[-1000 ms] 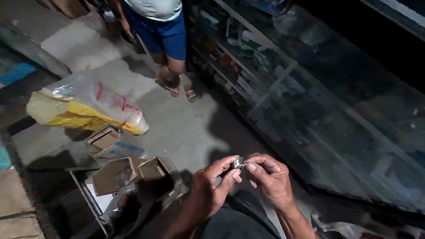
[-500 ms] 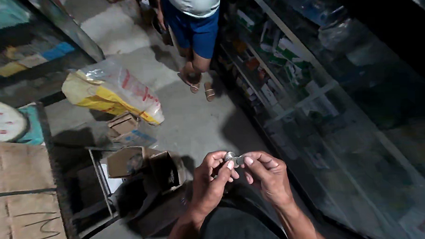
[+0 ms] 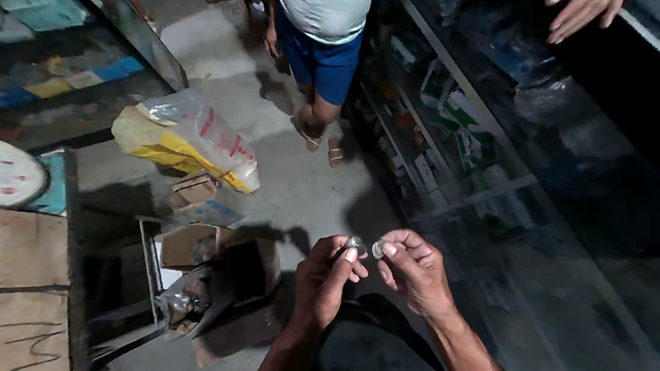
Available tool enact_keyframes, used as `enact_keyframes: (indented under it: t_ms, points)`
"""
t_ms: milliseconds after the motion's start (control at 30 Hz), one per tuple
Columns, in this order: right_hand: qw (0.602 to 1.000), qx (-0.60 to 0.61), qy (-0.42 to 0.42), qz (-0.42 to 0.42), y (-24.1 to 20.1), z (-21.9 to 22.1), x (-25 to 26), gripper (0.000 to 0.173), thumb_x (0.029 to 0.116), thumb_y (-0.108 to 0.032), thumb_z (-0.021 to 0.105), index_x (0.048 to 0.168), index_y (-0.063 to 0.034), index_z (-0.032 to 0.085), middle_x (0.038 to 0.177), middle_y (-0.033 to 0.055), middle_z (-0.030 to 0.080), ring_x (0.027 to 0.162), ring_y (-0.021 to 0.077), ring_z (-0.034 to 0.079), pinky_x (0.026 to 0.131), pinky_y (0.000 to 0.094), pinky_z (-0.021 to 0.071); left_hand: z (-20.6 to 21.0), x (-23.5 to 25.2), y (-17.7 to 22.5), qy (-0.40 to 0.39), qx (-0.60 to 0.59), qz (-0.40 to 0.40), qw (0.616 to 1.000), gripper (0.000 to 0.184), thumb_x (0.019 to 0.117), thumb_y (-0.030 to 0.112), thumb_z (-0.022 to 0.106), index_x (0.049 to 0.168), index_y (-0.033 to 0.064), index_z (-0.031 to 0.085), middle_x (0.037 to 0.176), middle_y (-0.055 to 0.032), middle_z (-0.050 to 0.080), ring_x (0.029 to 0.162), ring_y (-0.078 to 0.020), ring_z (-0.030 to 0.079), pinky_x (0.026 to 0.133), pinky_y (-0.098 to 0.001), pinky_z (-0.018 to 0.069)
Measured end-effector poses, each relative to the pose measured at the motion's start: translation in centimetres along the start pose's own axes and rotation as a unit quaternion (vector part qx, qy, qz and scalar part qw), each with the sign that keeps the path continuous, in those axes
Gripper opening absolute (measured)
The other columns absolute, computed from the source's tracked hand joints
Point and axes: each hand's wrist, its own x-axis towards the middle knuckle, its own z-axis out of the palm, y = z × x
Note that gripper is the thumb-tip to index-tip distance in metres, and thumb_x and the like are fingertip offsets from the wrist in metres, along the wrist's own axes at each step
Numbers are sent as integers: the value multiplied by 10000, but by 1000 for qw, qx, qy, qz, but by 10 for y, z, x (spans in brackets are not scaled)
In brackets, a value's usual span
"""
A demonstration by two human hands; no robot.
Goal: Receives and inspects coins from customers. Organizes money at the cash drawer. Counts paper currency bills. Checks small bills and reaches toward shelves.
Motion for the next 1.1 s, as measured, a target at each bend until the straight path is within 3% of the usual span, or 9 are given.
enact_keyframes:
  t_ms: [67,200,400,533,700,800,900,1100]
  points:
    - [1000,19,-16,7,-1,-8,6,218,1017,-66,587,1183,51,668,807,51,690,550,29,567,473,162,474,6,3,-4,3,5,-2,1000,207,1050,99,530,1183,-29,625,932,-55,747,748,-140,723,680,-304,630]
    - [997,65,-26,41,2,-26,18,179,1028,-90,544,1107,7,671,801,41,681,532,26,574,438,158,467,16,8,-10,-1,38,-14,999,241,1049,81,505,1225,-43,614,942,-48,732,741,-123,709,676,-294,626]
    - [994,-45,-34,90,-1,-36,31,173,1011,-44,580,1119,38,687,760,37,685,524,22,559,444,157,456,18,12,-21,-8,119,-33,992,287,1040,46,494,1259,-92,617,900,-62,730,712,-107,701,651,-271,621]
    - [990,-105,-48,79,1,-31,40,168,988,-22,614,1118,41,699,752,22,691,539,15,562,458,152,454,14,16,-23,34,131,-28,990,233,1024,48,530,1198,-85,611,912,-55,731,740,-110,712,667,-272,626]
    - [976,-198,-87,6,11,-10,59,172,940,0,665,1102,38,712,860,-10,715,636,3,611,562,157,532,4,34,-18,112,132,-36,984,212,977,27,592,1156,-85,613,898,-42,736,715,-92,716,649,-259,628]
    - [975,-205,-81,-43,22,5,74,128,944,-17,674,1058,14,723,895,-3,715,651,9,618,575,165,547,-11,46,-13,115,105,-23,987,214,984,33,604,1161,-87,613,923,-54,739,731,-97,717,652,-261,626]
    - [979,-176,-82,-58,28,22,94,104,977,-66,660,1044,-28,728,862,-19,713,637,10,612,570,169,541,-32,60,-10,106,73,30,991,222,987,30,621,1164,-103,617,935,-81,744,737,-120,726,642,-280,634]
    - [973,-194,-109,-68,39,72,134,89,1003,-78,611,1053,-52,681,838,-47,689,642,5,611,579,173,544,-83,91,10,114,67,48,990,222,983,16,622,1165,-110,613,933,-81,748,738,-116,731,653,-273,638]
